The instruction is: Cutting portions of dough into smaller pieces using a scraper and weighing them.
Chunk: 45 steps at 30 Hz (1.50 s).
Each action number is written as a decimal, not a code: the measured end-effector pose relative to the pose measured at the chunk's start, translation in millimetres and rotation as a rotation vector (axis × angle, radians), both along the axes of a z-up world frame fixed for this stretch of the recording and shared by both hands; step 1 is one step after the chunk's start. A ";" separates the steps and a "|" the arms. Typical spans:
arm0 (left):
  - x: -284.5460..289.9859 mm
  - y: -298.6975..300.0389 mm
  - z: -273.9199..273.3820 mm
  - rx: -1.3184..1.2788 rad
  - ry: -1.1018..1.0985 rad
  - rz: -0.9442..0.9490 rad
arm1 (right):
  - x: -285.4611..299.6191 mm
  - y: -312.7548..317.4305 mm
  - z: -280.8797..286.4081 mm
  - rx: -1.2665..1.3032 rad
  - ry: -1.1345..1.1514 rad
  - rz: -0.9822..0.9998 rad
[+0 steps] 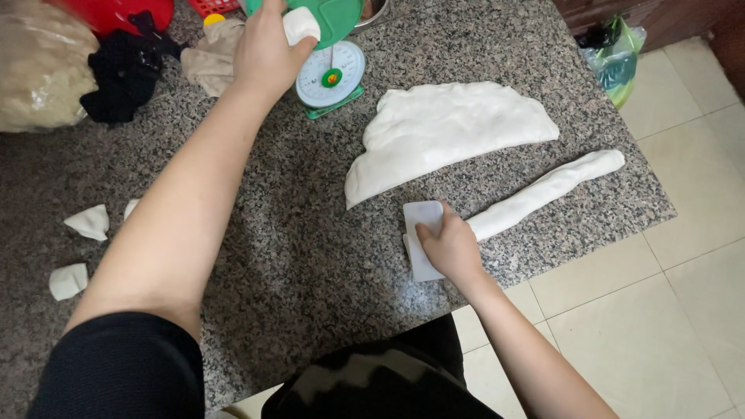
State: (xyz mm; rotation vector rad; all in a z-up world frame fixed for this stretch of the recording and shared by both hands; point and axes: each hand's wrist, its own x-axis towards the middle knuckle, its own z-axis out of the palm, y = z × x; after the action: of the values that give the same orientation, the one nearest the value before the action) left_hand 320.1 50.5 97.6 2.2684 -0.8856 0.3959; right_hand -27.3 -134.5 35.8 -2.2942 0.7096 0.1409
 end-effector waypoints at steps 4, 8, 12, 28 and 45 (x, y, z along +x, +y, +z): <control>1.9 -3.2 2.2 -0.002 -0.010 -0.004 | -5.5 -2.4 -8.9 0.030 -0.037 -0.004; -1.0 -10.0 6.5 0.083 -0.025 0.073 | -9.8 -2.4 -8.5 0.030 -0.021 -0.009; -37.8 -25.1 9.2 -0.076 0.156 0.047 | -12.1 -5.2 -5.7 0.054 0.012 -0.053; -296.4 13.8 -103.2 0.376 1.079 0.261 | -10.2 25.5 3.6 0.077 -0.099 0.003; -258.7 1.4 -101.7 0.507 0.704 -0.189 | 38.1 65.7 -9.0 -0.149 0.158 0.221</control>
State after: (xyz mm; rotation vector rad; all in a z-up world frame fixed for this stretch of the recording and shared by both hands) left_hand 61.3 51.9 -4.0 2.4549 -0.8587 -0.7543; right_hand 10.8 -68.8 26.8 -2.5221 0.5578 0.3876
